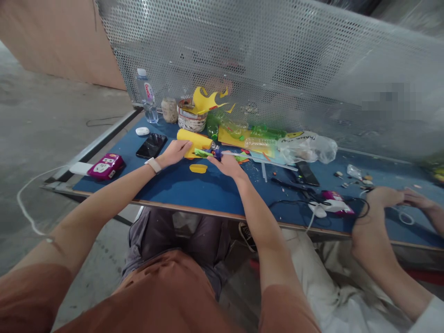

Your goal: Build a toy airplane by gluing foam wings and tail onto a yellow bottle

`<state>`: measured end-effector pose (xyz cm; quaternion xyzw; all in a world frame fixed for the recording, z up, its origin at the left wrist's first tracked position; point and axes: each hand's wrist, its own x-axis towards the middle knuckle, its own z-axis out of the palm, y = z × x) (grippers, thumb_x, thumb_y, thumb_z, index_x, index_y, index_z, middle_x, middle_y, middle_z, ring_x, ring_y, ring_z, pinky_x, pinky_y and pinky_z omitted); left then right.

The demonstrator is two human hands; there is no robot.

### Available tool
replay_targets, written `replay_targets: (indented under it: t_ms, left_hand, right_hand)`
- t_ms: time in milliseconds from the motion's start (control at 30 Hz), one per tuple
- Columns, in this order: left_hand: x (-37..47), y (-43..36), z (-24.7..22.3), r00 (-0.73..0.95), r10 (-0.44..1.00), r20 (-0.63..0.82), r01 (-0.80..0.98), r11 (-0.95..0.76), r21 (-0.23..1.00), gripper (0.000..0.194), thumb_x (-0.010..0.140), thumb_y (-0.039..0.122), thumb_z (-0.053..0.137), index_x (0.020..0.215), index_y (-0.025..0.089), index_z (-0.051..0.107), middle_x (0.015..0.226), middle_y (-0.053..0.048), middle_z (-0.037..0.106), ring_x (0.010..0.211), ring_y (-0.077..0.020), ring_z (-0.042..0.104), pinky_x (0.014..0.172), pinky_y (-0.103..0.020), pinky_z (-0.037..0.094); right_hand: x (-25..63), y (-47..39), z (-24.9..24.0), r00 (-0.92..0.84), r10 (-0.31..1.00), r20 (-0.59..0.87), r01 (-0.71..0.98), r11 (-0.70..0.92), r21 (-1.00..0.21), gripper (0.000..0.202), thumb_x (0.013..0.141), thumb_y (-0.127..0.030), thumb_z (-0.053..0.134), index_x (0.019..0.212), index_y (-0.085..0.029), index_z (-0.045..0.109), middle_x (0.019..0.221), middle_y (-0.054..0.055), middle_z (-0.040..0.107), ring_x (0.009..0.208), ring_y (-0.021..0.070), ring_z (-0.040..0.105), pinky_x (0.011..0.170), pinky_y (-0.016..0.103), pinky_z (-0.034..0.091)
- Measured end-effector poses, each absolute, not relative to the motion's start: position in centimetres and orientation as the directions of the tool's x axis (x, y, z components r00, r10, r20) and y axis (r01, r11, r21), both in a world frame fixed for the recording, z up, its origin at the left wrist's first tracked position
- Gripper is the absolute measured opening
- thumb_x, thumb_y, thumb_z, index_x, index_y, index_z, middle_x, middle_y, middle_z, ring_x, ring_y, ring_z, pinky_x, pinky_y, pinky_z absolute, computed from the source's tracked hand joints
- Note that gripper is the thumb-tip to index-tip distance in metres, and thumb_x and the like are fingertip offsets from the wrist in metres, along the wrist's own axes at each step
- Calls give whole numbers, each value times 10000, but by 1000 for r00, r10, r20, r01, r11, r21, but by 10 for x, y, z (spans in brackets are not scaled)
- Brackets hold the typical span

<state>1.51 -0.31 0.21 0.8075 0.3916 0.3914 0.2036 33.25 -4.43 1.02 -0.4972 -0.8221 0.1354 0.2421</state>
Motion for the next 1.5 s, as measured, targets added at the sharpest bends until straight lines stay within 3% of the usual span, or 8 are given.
replay_targets:
  t_ms: [233, 433, 567, 900, 1133, 1500]
  left_hand:
    - [15, -1, 1, 410, 775, 481, 468, -631, 618, 573, 1271, 333, 590, 729, 275, 416, 653, 35, 465, 649, -159, 407, 701, -387, 297]
    - [13, 1, -4, 440, 753, 490, 439, -656, 614, 548, 1288, 389, 570, 761, 267, 475, 690, 13, 554, 676, -168, 485, 703, -367, 342]
    - [12, 3, -7, 441, 750, 493, 433, -659, 615, 535, 1296, 407, 579, 786, 260, 512, 721, 7, 580, 688, -170, 509, 710, -361, 367]
    - [13, 2, -5, 431, 765, 478, 457, -642, 615, 545, 1295, 403, 561, 775, 269, 472, 711, 15, 554, 677, -169, 460, 719, -374, 348]
    - [16, -3, 3, 410, 795, 447, 492, -606, 626, 547, 1276, 334, 586, 747, 269, 465, 705, 3, 577, 682, -178, 480, 718, -380, 362]
    - [16, -7, 5, 450, 778, 439, 465, -624, 628, 514, 1283, 354, 582, 784, 254, 516, 743, -1, 591, 704, -174, 480, 729, -364, 366]
  right_hand:
    - [332, -46, 12, -348, 903, 252, 761, 429, -486, 799, 1171, -1030, 570, 800, -331, 467, 775, 72, 600, 766, 321, 638, 789, 462, 561]
    - [330, -50, 15, -340, 891, 300, 708, 452, -543, 707, 1191, -922, 646, 833, -321, 545, 775, 79, 641, 895, 375, 767, 889, 483, 650]
    - [329, -51, 17, -312, 901, 303, 700, 433, -568, 725, 1183, -932, 675, 805, -327, 548, 714, 78, 622, 906, 398, 795, 870, 480, 654]
    - [326, -53, 19, -324, 906, 272, 736, 422, -530, 882, 1112, -1122, 579, 738, -333, 458, 663, 29, 543, 686, 283, 612, 705, 420, 545]
    - [329, -52, 14, -307, 928, 213, 769, 373, -519, 894, 1112, -1136, 564, 735, -338, 425, 662, 31, 516, 650, 287, 582, 674, 438, 549]
    - [329, -51, 17, -286, 913, 293, 739, 404, -539, 817, 1143, -1081, 556, 820, -333, 502, 744, 69, 604, 852, 365, 732, 868, 488, 624]
